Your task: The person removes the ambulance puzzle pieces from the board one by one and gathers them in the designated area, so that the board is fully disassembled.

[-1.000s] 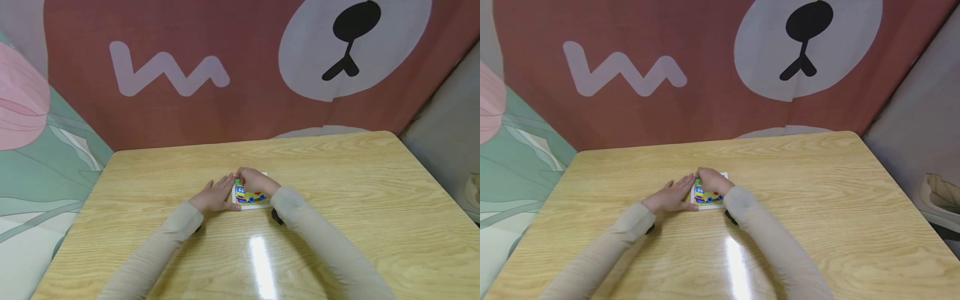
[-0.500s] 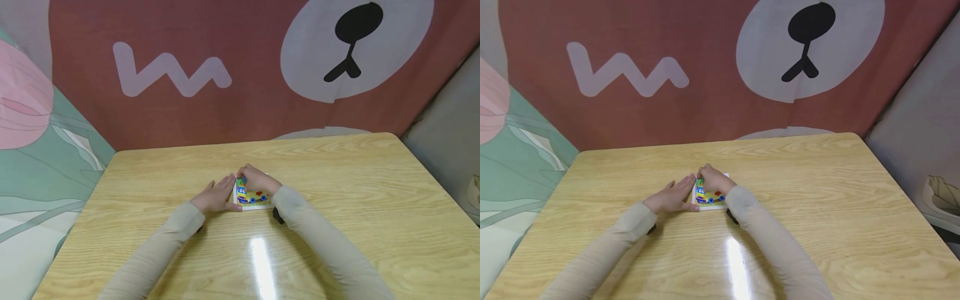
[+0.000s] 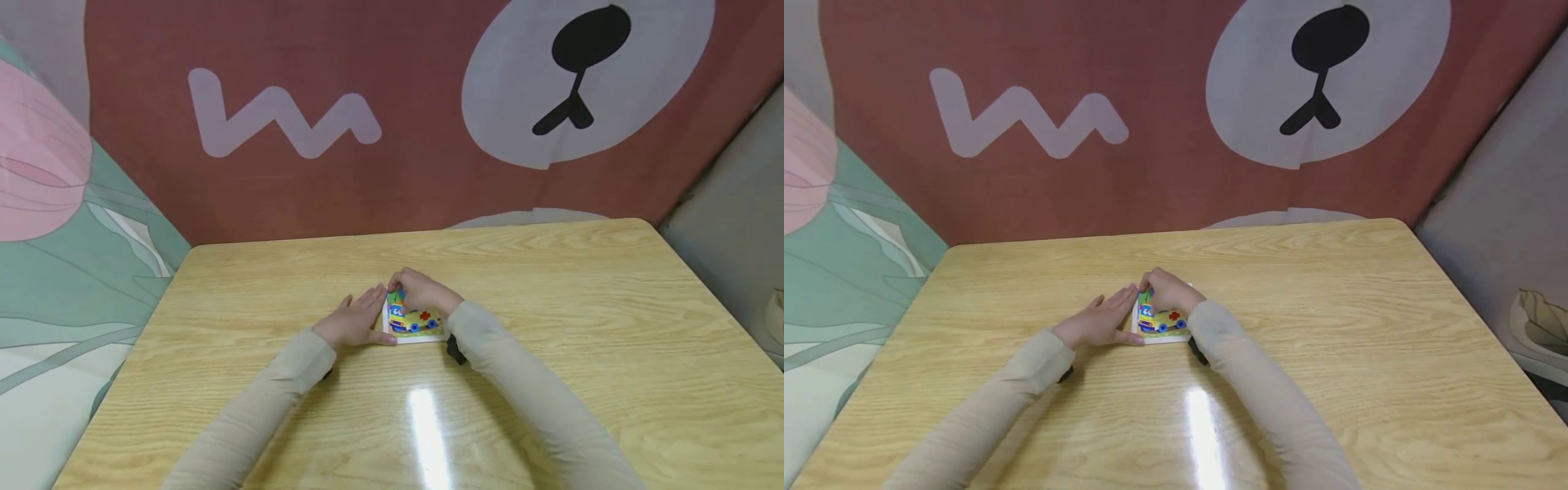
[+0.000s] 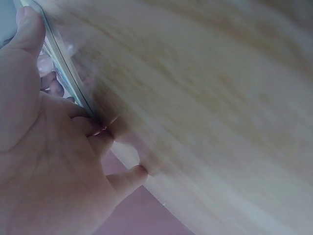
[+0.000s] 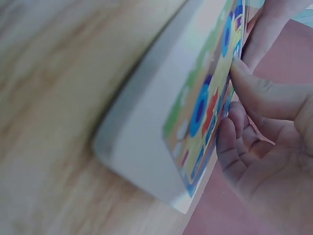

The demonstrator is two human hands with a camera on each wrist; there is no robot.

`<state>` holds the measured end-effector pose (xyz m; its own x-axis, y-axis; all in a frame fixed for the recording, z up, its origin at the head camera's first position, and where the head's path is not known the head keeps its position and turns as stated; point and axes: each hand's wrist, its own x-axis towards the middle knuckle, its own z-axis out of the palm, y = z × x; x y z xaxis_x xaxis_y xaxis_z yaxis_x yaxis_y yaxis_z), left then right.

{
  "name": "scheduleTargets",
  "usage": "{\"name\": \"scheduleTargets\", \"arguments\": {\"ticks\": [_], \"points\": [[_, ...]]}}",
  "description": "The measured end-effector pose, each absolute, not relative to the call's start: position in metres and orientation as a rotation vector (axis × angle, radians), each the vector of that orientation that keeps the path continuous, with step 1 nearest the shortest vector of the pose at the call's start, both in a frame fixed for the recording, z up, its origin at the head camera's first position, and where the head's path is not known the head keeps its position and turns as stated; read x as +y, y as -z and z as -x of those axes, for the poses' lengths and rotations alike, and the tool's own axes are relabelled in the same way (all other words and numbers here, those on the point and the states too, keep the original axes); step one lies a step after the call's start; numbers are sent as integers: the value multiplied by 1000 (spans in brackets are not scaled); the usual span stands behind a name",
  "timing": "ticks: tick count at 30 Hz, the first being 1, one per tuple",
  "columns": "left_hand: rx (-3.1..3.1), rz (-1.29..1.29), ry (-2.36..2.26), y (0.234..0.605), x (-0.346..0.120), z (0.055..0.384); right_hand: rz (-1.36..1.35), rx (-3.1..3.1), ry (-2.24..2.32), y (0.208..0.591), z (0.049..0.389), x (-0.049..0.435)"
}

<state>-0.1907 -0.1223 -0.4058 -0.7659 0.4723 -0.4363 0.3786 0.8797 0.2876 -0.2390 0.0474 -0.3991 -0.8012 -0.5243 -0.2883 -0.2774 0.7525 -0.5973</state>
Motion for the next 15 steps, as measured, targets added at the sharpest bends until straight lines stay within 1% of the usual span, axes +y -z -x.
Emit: {"name": "scheduleTargets", "arguments": {"ticks": [15], "points": [[2553, -609, -233, 408, -122, 191, 642, 2518, 779, 403, 242, 50]]}}
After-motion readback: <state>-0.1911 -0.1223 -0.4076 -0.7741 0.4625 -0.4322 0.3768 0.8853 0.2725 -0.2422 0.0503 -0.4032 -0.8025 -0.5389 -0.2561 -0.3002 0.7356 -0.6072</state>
